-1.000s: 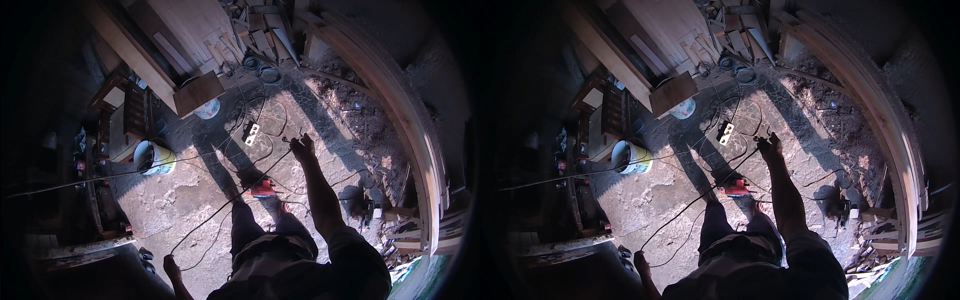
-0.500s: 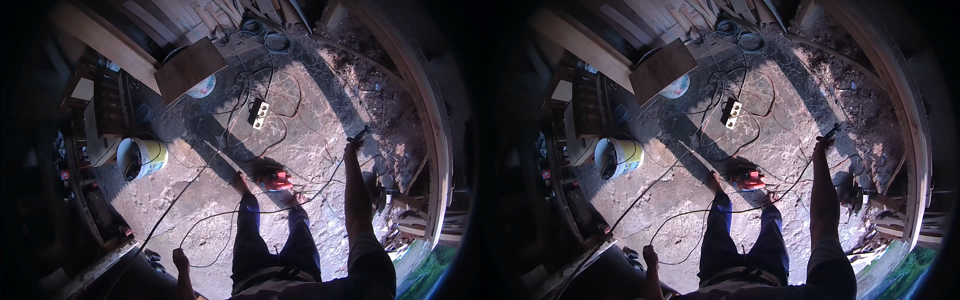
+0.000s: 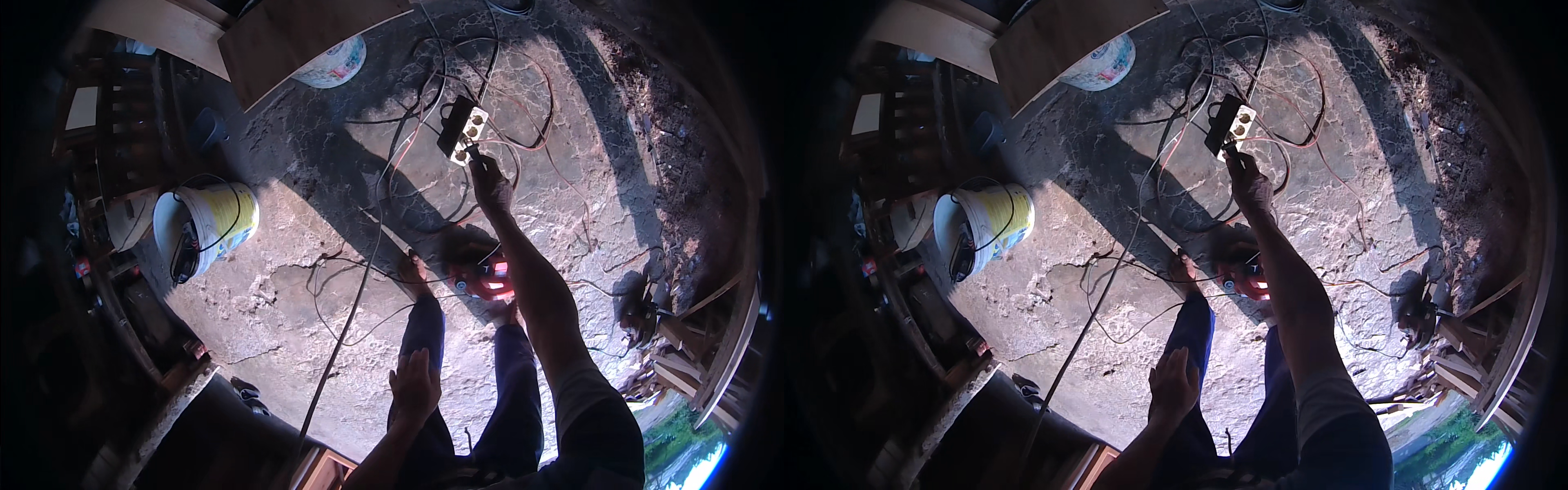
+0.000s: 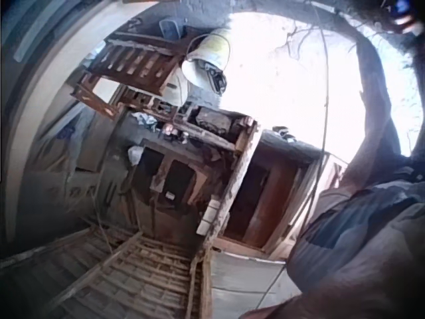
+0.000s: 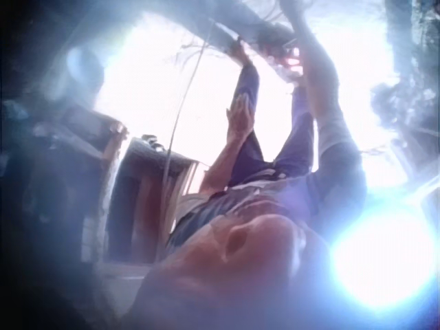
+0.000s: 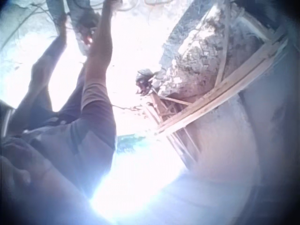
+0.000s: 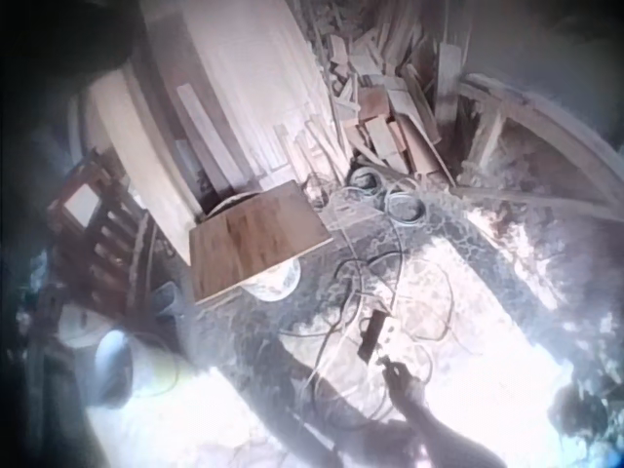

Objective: The person plugs in a circular saw, then cuts a long wooden plank on a workbench. After cutting, they unplug the saw, move the cut piece aside, and retrieve a hand saw from a shelf.

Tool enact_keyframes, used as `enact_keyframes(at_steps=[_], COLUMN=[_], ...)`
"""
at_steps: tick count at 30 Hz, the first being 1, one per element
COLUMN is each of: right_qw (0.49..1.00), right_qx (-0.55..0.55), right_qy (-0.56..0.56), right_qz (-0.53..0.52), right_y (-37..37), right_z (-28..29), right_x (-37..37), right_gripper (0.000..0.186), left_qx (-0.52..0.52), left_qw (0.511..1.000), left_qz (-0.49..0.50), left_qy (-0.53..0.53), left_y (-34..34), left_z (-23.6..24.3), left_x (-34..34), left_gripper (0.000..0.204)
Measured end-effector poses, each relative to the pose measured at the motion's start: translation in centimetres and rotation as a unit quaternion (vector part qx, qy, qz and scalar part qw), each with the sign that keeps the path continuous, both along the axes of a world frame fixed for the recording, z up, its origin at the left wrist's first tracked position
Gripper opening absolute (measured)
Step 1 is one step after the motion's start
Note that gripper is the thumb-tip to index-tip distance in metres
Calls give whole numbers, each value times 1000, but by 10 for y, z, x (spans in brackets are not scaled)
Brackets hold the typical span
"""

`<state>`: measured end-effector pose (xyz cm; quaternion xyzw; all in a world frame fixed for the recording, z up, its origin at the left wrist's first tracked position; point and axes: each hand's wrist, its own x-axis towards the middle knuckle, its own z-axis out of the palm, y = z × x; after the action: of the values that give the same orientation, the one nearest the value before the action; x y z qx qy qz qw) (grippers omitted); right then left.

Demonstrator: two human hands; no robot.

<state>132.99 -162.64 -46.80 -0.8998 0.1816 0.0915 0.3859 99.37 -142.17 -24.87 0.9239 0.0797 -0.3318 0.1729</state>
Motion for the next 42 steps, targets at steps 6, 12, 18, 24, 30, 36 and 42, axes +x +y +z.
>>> enact_keyframes(at_steps=[6, 12, 18, 24, 30, 36, 42], right_qw=[975, 967, 944, 938, 878, 802, 846], right_qx=[-178, -180, -235, -239, -326, -348, -363], right_qy=[32, -7, -71, 62, 45, 38, 40], right_qz=[125, 183, 220, 243, 348, 483, 387], right_y=[-15, -28, -26, -27, -8, -9, 7], right_z=[-91, -161, -214, -227, -198, -191, -205], right_x=[27, 48, 60, 68, 82, 104, 86], right_gripper=[45, 35, 27, 16, 14, 9, 11], left_qx=[-29, -31, -41, -48, -49, -45, -39], left_qw=[998, 997, 996, 992, 992, 993, 993], left_qz=[54, 65, 85, 116, 119, 111, 109], left_qy=[-2, -10, -3, 3, -4, 0, 2], left_y=[20, 26, 33, 38, 33, 33, 29], left_z=[-7, -11, -16, -19, -19, -16, -18], left_x=[21, 37, 43, 48, 53, 62, 61], left_gripper=[38, 33, 31, 32, 33, 30, 30])
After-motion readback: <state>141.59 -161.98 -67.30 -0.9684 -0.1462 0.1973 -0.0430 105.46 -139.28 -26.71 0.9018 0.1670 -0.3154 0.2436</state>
